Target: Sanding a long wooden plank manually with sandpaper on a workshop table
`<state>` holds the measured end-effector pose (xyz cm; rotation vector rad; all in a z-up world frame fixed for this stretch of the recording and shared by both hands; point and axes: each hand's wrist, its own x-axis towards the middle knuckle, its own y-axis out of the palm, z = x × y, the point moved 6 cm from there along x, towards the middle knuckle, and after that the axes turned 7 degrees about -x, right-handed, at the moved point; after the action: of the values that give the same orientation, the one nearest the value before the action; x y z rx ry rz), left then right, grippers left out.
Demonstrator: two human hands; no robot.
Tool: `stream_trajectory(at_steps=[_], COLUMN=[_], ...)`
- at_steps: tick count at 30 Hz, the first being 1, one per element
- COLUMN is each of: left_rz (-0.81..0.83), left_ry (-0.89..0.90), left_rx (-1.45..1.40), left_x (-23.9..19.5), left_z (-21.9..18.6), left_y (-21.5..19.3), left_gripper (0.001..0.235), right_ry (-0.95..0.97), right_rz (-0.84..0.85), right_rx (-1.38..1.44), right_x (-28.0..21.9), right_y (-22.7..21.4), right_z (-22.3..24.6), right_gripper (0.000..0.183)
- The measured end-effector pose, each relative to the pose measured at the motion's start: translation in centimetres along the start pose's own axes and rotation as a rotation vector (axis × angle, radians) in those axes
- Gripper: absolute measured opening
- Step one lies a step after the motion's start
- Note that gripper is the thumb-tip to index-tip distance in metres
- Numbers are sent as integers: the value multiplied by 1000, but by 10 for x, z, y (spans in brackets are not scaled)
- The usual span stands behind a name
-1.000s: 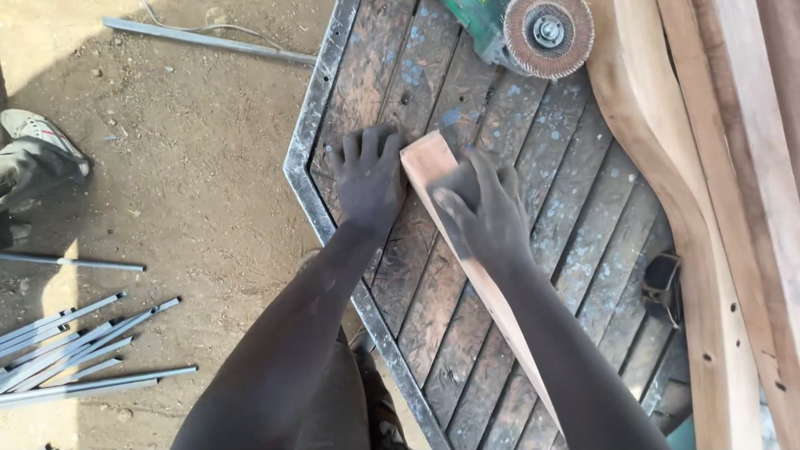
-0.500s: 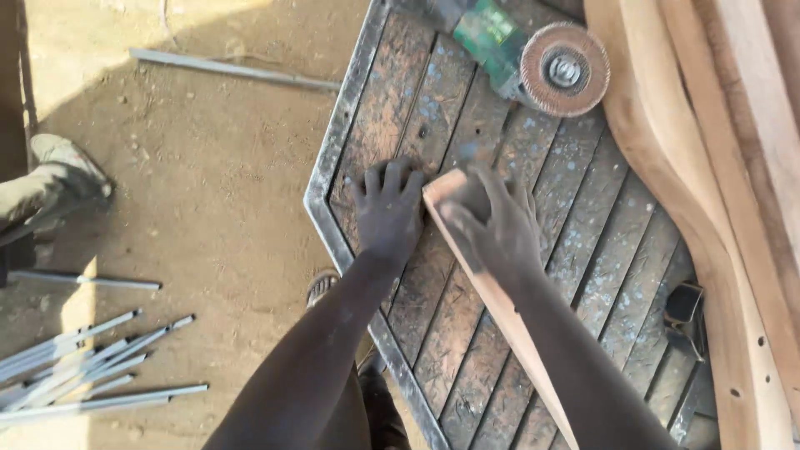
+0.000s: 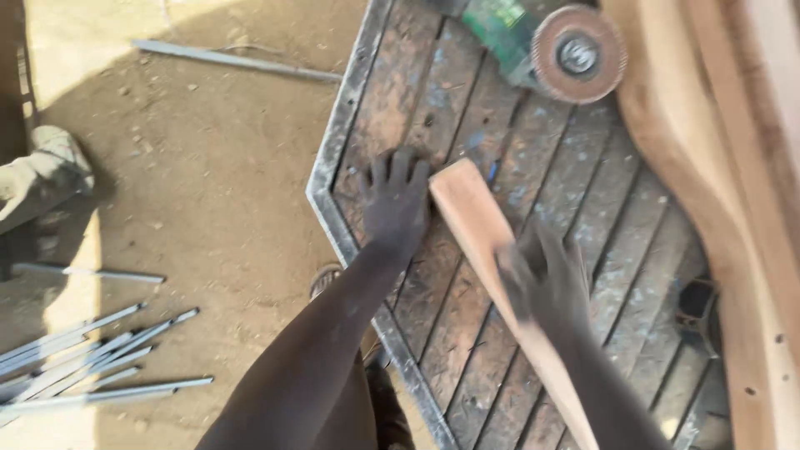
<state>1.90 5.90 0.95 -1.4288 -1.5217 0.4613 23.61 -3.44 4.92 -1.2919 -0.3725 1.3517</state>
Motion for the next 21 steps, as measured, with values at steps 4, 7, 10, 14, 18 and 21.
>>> stream_trajectory(at_steps=[4,7,10,14,18,21], left_rz=[-2,38,43,32,-20,-6], left_ry=[35,31,10,-8,46,45], left_rx=[87,40,60,39,80,85], left_x=[2,-1,2,2,-2,0], left_z=[2,-3,-1,0,0,-2], left_y=[-7,-2,-6,-5,0,-3], left_gripper=[18,20,15,16,14,15], right_ry=[-161,-53,84,266,-50,-259], right_rz=[-14,13,63,72,42,32], right_rx=[109,78,-36,-43,-235,-121], right_x=[57,9,-71,-123,-54,1], right_y=[-4,-13,-17,-13,0,-13], right_z=[76,30,-42,-116,-44,57], right_gripper=[67,73,78,72,82,78])
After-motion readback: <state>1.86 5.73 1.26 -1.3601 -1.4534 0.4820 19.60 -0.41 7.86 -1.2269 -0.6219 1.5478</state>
